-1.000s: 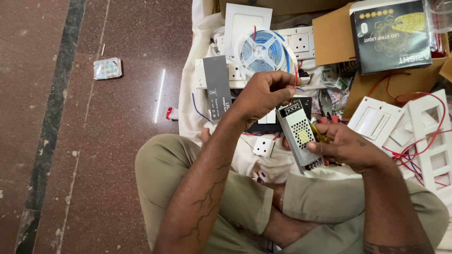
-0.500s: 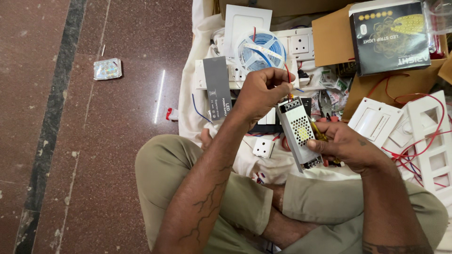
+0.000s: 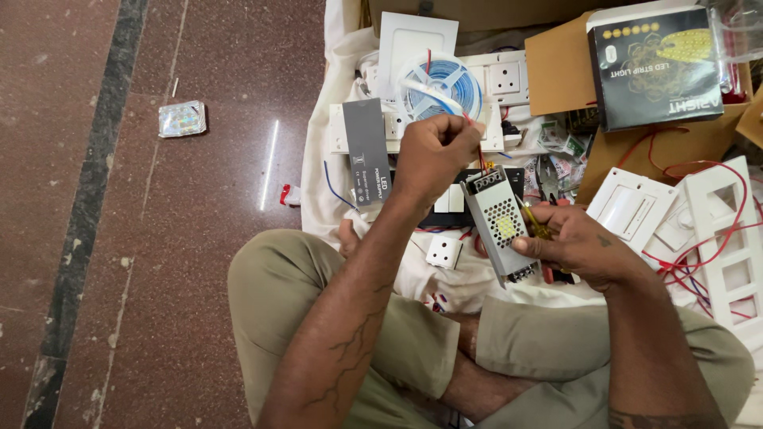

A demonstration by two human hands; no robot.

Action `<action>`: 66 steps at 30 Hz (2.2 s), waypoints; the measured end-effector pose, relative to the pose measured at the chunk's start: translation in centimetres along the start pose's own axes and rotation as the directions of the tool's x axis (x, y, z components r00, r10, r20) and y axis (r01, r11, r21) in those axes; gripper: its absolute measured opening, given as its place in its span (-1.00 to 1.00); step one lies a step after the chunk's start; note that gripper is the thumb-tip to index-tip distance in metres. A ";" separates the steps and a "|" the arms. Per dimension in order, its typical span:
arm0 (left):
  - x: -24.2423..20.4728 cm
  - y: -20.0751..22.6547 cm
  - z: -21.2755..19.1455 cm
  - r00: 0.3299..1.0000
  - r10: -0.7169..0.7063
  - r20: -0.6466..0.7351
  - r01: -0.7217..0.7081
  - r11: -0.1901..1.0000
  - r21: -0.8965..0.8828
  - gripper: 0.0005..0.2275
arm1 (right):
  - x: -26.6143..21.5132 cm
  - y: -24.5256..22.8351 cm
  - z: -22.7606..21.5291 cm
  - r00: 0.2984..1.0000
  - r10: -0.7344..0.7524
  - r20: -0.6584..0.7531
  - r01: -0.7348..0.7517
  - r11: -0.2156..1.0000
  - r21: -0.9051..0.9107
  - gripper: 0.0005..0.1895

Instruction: The person uses a screwdriver to connect wires to a power supply and a switch, and then handles a reel of LED strip light while seated on the floor.

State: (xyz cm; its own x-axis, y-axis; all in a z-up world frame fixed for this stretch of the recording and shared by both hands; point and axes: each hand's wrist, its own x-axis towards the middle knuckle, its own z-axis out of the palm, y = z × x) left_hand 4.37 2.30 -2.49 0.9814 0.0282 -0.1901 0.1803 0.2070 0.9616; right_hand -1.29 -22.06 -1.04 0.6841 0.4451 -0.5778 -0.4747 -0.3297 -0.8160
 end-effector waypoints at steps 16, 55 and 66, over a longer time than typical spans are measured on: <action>0.5 0.0 -0.9 0.978 0.183 -0.100 -0.162 0.969 0.185 -0.86 | 0.4 -0.1 0.4 0.988 0.045 -0.148 -0.089 0.948 -0.307 -0.57; 3.9 -0.4 -3.4 0.873 0.106 -0.476 0.195 0.819 0.539 -0.30 | 0.9 1.2 -0.1 0.982 -0.067 -0.179 0.088 0.990 0.111 -0.68; 5.3 -2.4 -3.0 0.904 -0.085 -0.419 0.180 0.965 0.191 -0.63 | 2.0 2.4 -0.1 0.950 -0.142 -0.277 0.232 0.916 0.326 -0.69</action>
State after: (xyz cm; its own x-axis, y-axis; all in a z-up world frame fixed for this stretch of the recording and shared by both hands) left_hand 8.94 4.91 -6.41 0.8438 0.4176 -0.3370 0.3632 0.0178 0.9315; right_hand -0.98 -22.01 -4.17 0.8709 0.2396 -0.4291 -0.4569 0.0726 -0.8866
